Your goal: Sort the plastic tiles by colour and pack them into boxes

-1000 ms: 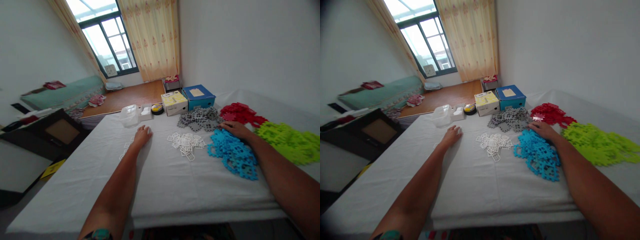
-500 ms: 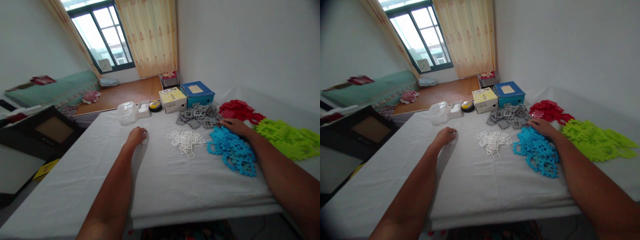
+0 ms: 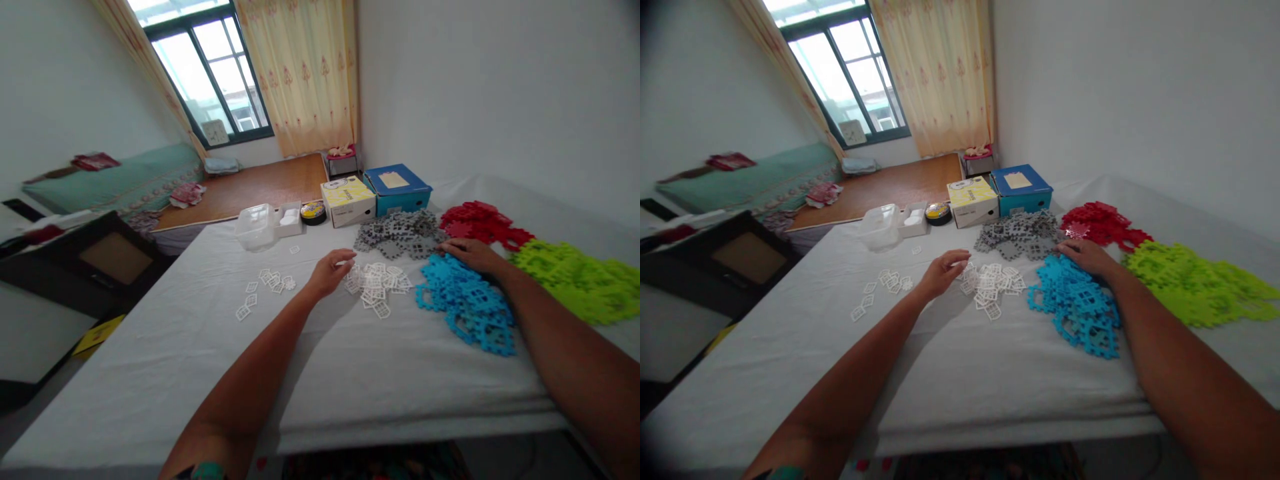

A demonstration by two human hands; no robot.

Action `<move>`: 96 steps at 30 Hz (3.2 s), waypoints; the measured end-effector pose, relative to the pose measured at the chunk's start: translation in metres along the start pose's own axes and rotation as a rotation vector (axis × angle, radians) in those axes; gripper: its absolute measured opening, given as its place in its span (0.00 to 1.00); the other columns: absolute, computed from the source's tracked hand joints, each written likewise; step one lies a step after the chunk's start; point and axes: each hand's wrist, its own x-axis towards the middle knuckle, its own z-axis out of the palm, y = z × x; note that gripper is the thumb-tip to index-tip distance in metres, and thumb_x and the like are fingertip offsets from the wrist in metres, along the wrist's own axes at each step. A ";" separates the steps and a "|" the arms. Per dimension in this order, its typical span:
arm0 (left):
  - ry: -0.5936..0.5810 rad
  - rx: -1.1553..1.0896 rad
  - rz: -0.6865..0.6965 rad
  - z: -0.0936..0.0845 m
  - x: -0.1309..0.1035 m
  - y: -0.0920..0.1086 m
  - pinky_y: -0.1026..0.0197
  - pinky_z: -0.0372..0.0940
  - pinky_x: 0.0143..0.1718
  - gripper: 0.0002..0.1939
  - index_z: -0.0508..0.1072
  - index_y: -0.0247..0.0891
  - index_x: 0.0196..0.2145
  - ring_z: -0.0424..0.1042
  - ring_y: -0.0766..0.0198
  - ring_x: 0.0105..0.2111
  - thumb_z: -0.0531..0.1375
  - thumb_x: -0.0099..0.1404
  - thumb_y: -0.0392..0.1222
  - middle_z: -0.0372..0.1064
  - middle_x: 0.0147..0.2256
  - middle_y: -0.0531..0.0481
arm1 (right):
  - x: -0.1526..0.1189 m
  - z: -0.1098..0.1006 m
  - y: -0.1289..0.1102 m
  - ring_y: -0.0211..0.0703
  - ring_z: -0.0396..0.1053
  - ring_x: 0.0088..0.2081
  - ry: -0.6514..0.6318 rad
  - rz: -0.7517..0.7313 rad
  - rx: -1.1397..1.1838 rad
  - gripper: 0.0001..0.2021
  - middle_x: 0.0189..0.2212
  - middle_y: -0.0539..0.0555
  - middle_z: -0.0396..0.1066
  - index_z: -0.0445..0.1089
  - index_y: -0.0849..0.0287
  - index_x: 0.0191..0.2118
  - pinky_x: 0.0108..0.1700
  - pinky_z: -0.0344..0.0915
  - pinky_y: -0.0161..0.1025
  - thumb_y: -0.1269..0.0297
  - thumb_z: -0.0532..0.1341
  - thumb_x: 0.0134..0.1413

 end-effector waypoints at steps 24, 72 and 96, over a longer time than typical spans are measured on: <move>-0.216 0.631 -0.374 -0.141 -0.026 -0.053 0.63 0.63 0.35 0.18 0.79 0.40 0.40 0.71 0.60 0.32 0.63 0.51 0.45 0.74 0.32 0.50 | 0.003 0.001 0.008 0.54 0.73 0.46 -0.018 -0.007 -0.045 0.24 0.43 0.57 0.77 0.75 0.59 0.44 0.51 0.66 0.46 0.47 0.51 0.57; -0.138 0.673 -0.401 -0.123 -0.024 -0.052 0.58 0.63 0.49 0.20 0.77 0.41 0.48 0.72 0.54 0.45 0.61 0.57 0.45 0.75 0.47 0.46 | 0.000 0.000 -0.001 0.53 0.72 0.46 -0.024 -0.037 -0.028 0.24 0.43 0.59 0.76 0.75 0.61 0.44 0.51 0.65 0.44 0.49 0.51 0.58; -0.118 0.279 -0.300 -0.086 -0.013 -0.008 0.65 0.62 0.27 0.10 0.75 0.36 0.30 0.68 0.66 0.25 0.62 0.56 0.46 0.72 0.25 0.51 | 0.000 0.000 -0.001 0.55 0.72 0.46 -0.026 -0.062 -0.021 0.24 0.43 0.60 0.77 0.76 0.61 0.43 0.51 0.66 0.47 0.48 0.50 0.58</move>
